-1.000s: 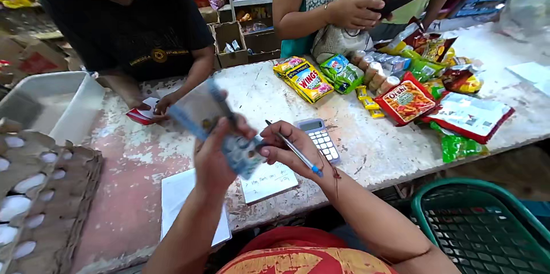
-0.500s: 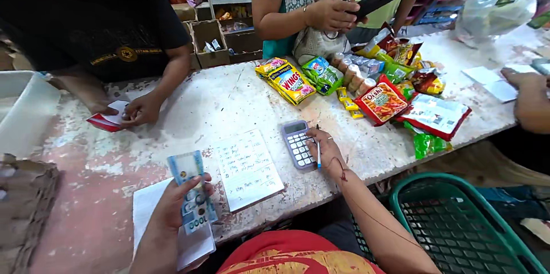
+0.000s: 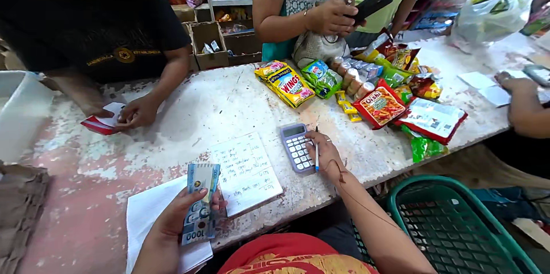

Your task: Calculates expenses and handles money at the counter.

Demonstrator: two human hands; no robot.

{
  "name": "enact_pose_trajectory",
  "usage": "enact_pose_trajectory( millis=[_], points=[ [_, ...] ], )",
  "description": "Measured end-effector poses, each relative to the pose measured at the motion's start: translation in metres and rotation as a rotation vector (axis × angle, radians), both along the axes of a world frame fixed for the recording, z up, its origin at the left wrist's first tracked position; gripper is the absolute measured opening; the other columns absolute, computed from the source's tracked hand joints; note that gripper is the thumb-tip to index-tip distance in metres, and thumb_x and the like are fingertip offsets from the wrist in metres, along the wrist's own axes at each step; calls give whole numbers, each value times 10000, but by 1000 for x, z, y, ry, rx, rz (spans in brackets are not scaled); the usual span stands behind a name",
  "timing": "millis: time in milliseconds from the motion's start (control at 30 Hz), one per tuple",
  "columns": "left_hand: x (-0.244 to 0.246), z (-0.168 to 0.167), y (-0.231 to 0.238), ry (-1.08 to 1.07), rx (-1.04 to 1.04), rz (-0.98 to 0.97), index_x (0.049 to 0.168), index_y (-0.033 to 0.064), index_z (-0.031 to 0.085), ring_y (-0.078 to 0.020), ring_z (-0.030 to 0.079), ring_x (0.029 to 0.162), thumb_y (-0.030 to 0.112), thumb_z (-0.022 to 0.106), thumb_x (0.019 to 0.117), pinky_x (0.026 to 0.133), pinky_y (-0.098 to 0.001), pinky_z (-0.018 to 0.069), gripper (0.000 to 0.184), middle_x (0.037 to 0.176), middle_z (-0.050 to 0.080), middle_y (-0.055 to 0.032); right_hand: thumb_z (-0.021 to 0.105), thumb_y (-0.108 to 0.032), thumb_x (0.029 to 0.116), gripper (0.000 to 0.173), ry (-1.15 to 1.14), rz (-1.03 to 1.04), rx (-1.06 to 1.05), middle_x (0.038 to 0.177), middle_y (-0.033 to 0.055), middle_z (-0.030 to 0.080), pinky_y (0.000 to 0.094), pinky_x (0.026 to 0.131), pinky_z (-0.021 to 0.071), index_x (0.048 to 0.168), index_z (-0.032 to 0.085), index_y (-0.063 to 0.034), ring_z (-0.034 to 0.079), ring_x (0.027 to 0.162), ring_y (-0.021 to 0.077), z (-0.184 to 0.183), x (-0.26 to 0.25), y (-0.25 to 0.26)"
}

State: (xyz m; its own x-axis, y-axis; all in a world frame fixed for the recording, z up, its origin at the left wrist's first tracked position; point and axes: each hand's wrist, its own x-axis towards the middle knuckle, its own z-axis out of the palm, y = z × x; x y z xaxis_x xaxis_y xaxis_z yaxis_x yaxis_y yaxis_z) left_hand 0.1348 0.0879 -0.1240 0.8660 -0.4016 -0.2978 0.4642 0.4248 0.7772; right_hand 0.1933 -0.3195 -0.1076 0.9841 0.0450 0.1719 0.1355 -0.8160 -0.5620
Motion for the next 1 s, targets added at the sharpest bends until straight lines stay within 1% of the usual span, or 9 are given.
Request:
enact_pose_trajectory(
  millis=[133,233,333,400,533,667,800,933,1000],
  points=[
    [0,-3,3,-8,-78,-64,1297,115,600,-233,735,747,402,847,767,859,-515,623,652,801,703,-60,570,-82,973,294,-149,29,71,1242,192,695,550,1050,482,1223,688,19,619,1234,385,3,-19,-1],
    [0,-3,4,23,-121,-76,1291,134,608,-240,732,732,428,828,783,866,-546,613,628,778,699,-55,532,-94,947,288,-211,35,111,1164,133,731,502,1009,510,1146,726,-23,644,1186,323,6,-45,7],
    [2,-4,4,25,-116,-122,1321,135,599,-227,726,729,441,823,791,841,-513,623,651,792,693,-55,534,-103,927,305,-183,38,22,1150,104,745,525,1043,474,1135,754,-70,624,1222,348,0,-60,17],
    [3,-4,3,45,-109,-138,1291,123,603,-232,732,739,432,816,802,839,-510,625,616,804,702,-63,547,-104,950,292,-158,67,-50,1173,99,740,563,1123,407,1166,742,-76,600,1266,366,-4,-64,19],
    [2,-5,4,69,-87,-129,1288,96,579,-237,734,748,428,829,782,839,-498,625,655,805,703,-68,550,-130,920,235,-350,102,-118,1029,50,766,610,1117,381,1055,741,-110,660,1176,328,-14,-80,29],
    [3,-4,1,58,-74,-112,1272,93,588,-232,730,724,427,828,779,796,-471,636,642,803,699,-75,547,-125,926,256,-264,77,-131,1034,84,769,637,1104,383,1056,760,-68,669,1162,363,-2,-69,32],
    [4,-4,1,57,-59,-117,1248,87,594,-247,734,728,428,834,773,837,-509,626,632,790,702,-78,537,-118,969,292,-92,53,-138,1189,110,734,593,1181,313,1173,730,-40,575,1304,376,0,-46,27],
    [-1,-1,3,37,-28,-74,1271,98,572,-220,725,712,449,815,783,769,-439,640,648,804,699,-71,558,-132,918,241,-307,81,-119,1041,69,762,606,1104,401,1054,753,-92,666,1153,339,-8,-71,34],
    [-1,-1,3,28,-38,-66,1272,101,579,-218,724,708,449,819,778,762,-430,641,651,801,698,-70,555,-102,916,272,-241,121,-95,1098,81,761,660,1115,367,1109,744,-71,656,1189,366,-8,-84,33]
  ],
)
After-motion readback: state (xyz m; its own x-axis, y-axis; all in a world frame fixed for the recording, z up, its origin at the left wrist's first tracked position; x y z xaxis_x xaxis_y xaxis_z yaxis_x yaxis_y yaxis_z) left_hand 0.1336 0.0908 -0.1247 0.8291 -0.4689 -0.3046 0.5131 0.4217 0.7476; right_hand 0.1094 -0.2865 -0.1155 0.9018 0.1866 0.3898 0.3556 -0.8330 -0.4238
